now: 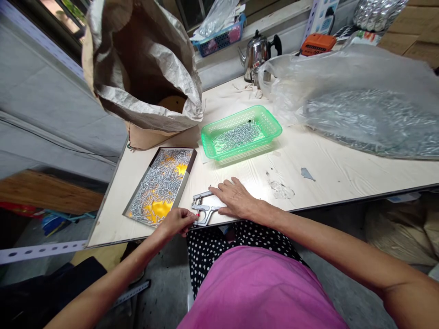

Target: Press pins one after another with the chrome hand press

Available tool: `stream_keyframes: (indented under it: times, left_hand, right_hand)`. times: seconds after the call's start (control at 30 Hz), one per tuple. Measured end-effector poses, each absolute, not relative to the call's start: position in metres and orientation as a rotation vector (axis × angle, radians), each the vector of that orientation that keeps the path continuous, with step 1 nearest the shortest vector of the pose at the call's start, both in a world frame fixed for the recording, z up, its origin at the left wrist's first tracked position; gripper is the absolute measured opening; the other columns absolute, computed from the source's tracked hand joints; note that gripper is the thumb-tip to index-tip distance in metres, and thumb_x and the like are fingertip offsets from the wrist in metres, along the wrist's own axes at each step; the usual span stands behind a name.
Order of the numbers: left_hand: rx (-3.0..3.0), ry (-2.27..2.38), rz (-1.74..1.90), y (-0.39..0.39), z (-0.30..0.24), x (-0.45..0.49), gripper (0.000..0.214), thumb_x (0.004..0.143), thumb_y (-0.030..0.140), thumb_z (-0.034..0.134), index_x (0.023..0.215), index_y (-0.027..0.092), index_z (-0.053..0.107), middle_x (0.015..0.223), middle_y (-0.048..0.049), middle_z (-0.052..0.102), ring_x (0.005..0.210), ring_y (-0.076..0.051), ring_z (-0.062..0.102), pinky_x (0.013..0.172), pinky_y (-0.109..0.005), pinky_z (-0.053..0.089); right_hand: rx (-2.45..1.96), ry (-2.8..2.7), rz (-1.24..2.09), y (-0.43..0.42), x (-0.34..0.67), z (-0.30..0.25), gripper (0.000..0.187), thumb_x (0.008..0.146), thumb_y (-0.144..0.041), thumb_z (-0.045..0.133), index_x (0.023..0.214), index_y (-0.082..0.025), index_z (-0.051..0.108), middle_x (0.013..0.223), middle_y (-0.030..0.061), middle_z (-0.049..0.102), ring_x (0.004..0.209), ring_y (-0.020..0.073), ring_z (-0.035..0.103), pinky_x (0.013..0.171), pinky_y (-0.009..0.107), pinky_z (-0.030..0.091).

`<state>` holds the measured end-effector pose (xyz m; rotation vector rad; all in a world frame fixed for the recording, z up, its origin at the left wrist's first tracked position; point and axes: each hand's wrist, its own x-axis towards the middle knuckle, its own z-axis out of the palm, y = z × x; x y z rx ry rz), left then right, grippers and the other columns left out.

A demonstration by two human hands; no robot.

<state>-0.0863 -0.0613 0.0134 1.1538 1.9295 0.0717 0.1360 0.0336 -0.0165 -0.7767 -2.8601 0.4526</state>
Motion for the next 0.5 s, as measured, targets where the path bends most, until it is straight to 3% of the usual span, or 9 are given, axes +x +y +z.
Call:
stream_keyframes:
  times: [0.17,0.27,0.37,0.5]
  left_hand:
    - [2.051,1.993,0.128,-0.068,0.022,-0.069,0.018,0.091,0.031,0.059,0.098,0.018,0.067,0.101,-0.0081,0.064,0.096,-0.024,0.06,0.082,-0.037,0.05]
    - [2.319,1.766,0.139,-0.052,0.014,-0.059,0.038,0.086,0.031,0.067,0.12,0.018,0.057,0.124,-0.0115,0.059,0.117,-0.028,0.05,0.096,-0.043,0.046]
    - [2.409,1.57,0.133,-0.031,0.004,-0.053,0.053,0.085,0.036,0.067,0.132,0.02,0.047,0.134,-0.0121,0.053,0.121,-0.029,0.048,0.101,-0.046,0.043]
    - [2.408,1.546,-0.028,-0.016,0.003,-0.051,0.064,0.082,0.037,0.07,0.137,0.02,0.041,0.126,-0.0104,0.056,0.111,-0.028,0.051,0.096,-0.043,0.045]
  right_hand:
    - [-0.742,-2.81,0.433,0.032,0.135,-0.03,0.069,0.083,-0.039,0.069,0.141,-0.015,0.041,0.115,0.0137,0.061,0.103,0.0285,0.052,0.09,0.044,0.034]
    - [-0.76,-2.793,0.43,0.031,0.133,-0.031,0.07,0.082,-0.038,0.07,0.142,-0.016,0.04,0.113,0.0135,0.062,0.104,0.0289,0.053,0.091,0.046,0.035]
    - [-0.796,-2.789,0.442,0.029,0.138,-0.028,0.077,0.081,-0.039,0.071,0.144,-0.014,0.035,0.118,0.0154,0.061,0.108,0.0307,0.052,0.094,0.048,0.036]
    - [-0.927,-2.771,0.476,0.028,0.151,-0.025,0.085,0.072,-0.037,0.077,0.14,-0.009,0.037,0.129,0.0208,0.054,0.114,0.0337,0.049,0.093,0.047,0.041]
